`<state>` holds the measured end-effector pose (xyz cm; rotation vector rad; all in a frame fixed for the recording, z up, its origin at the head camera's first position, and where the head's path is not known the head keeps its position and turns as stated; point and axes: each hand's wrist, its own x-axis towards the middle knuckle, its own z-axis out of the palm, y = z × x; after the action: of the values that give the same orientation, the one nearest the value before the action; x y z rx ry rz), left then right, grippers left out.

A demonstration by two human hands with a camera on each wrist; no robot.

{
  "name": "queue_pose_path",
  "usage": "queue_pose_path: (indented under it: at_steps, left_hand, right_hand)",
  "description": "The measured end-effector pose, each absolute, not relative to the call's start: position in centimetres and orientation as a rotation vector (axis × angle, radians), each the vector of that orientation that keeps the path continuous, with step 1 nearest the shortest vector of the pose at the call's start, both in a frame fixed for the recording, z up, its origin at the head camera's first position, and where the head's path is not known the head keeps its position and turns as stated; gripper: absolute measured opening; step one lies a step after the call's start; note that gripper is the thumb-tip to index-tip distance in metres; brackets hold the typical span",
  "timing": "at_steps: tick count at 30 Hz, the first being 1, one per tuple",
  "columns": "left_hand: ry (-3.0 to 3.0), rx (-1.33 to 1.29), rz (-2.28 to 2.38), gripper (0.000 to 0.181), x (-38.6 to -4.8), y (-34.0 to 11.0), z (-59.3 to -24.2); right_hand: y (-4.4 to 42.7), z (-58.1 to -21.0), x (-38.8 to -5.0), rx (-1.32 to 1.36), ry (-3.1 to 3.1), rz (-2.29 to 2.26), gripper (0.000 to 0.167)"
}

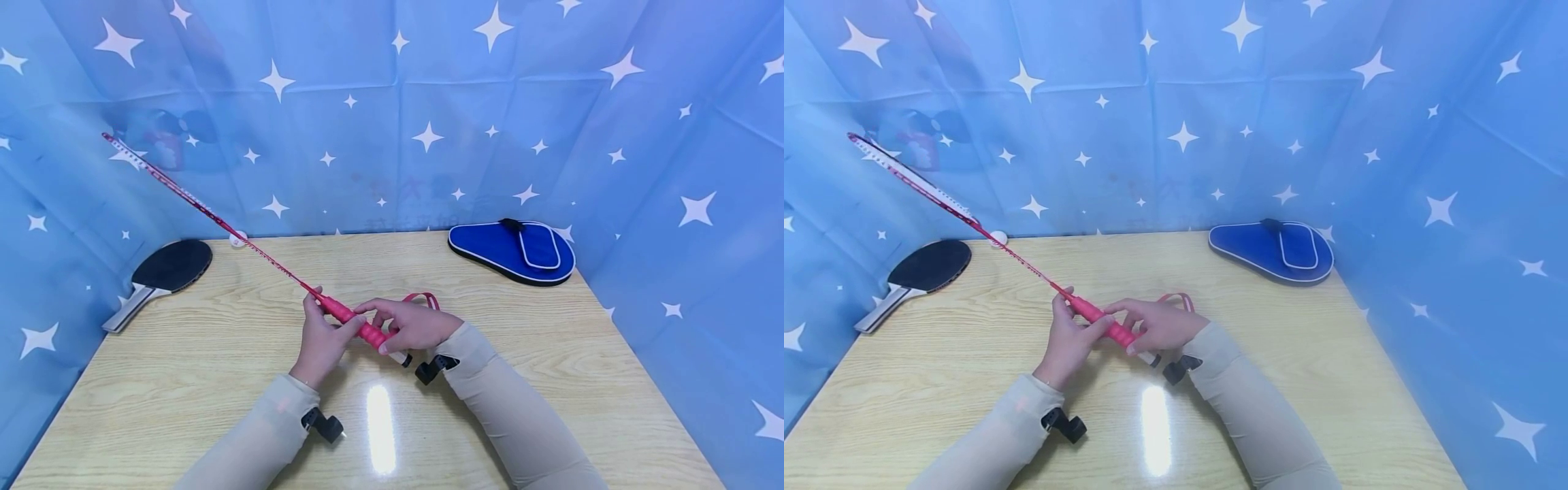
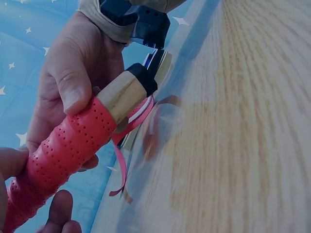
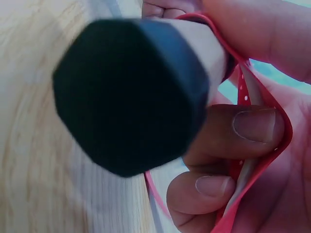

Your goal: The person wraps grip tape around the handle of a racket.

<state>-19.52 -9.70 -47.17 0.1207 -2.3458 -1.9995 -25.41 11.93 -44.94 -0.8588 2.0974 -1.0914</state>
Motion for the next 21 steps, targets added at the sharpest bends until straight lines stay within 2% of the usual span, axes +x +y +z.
queue_pose_path:
  at_steps: [21]
  left_hand:
    - [-2.328, 0.126, -2.043, 0.096, -20.03, -9.78, -47.80]
  right_hand:
    - [11.93, -45.33, -25.82, -0.882, 2.100, -1.012, 0.085]
